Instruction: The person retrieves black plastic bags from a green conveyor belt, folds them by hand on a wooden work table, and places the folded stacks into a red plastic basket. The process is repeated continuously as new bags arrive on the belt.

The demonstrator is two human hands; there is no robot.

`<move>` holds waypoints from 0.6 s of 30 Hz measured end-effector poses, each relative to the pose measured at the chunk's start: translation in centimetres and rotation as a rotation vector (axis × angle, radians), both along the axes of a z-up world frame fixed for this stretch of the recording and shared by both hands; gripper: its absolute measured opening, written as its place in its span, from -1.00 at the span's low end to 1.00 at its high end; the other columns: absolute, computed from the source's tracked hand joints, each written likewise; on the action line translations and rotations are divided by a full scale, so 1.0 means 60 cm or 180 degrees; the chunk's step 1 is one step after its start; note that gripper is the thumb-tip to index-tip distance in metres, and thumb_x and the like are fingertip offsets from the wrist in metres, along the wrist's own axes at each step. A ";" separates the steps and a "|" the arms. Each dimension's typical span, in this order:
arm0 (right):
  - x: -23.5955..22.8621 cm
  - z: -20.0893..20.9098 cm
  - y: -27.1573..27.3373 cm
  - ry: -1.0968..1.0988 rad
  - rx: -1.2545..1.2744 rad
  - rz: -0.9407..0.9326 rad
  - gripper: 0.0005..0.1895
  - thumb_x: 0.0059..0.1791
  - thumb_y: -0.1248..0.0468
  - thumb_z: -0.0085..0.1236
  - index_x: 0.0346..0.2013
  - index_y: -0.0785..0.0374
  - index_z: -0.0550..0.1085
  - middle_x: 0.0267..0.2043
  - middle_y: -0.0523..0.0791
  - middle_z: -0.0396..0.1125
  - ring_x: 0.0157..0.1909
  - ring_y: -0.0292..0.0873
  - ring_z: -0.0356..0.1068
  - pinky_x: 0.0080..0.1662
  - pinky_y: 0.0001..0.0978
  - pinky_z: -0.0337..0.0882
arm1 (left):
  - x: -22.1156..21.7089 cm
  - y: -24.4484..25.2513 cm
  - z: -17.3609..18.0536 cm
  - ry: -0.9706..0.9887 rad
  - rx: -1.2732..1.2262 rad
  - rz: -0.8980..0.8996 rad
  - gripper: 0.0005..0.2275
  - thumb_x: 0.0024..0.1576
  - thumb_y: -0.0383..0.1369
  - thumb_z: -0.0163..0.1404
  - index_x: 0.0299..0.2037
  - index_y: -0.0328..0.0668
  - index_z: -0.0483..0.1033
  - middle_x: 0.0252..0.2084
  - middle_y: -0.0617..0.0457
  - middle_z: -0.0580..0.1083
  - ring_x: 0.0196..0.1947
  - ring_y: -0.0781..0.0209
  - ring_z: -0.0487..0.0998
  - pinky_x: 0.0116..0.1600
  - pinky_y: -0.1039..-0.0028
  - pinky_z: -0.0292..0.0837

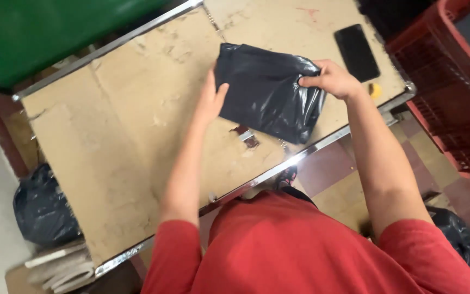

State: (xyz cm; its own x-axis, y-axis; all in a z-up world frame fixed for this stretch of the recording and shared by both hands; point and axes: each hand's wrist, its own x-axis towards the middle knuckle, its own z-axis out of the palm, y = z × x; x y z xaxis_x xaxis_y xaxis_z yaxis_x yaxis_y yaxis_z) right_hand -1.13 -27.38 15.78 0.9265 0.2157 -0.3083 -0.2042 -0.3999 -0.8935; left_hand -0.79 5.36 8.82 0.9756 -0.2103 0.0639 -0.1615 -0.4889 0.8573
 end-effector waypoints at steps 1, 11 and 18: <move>0.014 -0.015 -0.022 -0.0001 0.0010 -0.0043 -0.77 -0.17 0.29 0.41 -0.25 0.16 0.57 -0.36 -0.26 0.34 -0.24 -0.32 0.31 -0.12 -0.41 0.38 | 0.016 -0.031 -0.041 -0.0001 0.0010 -0.0043 -0.47 0.36 -0.24 -0.20 0.40 -0.49 -0.05 0.40 -0.54 0.08 0.42 -0.39 0.08 0.49 0.00 -0.07; 0.078 -0.256 -0.157 -0.0116 -0.1341 0.0430 -0.58 -0.19 0.05 0.40 -0.19 0.21 0.54 -0.26 -0.02 0.45 -0.11 0.01 0.43 -0.06 -0.13 0.38 | 0.078 -0.164 -0.141 0.0077 0.1942 0.0845 -0.56 0.25 0.01 -0.12 0.19 -0.08 0.29 0.09 -0.06 0.45 0.05 -0.05 0.54 0.08 0.10 0.48; 0.081 -0.228 -0.127 -0.2249 -0.2172 0.0754 -0.10 -0.28 0.01 0.49 0.22 0.31 0.29 0.16 0.14 0.25 0.27 0.21 0.20 0.27 0.09 0.18 | 0.178 -0.156 -0.261 0.0875 0.1781 0.0831 -0.41 -0.01 0.19 0.14 0.07 -0.01 0.47 0.00 -0.04 0.49 0.09 -0.10 0.50 0.09 0.02 0.40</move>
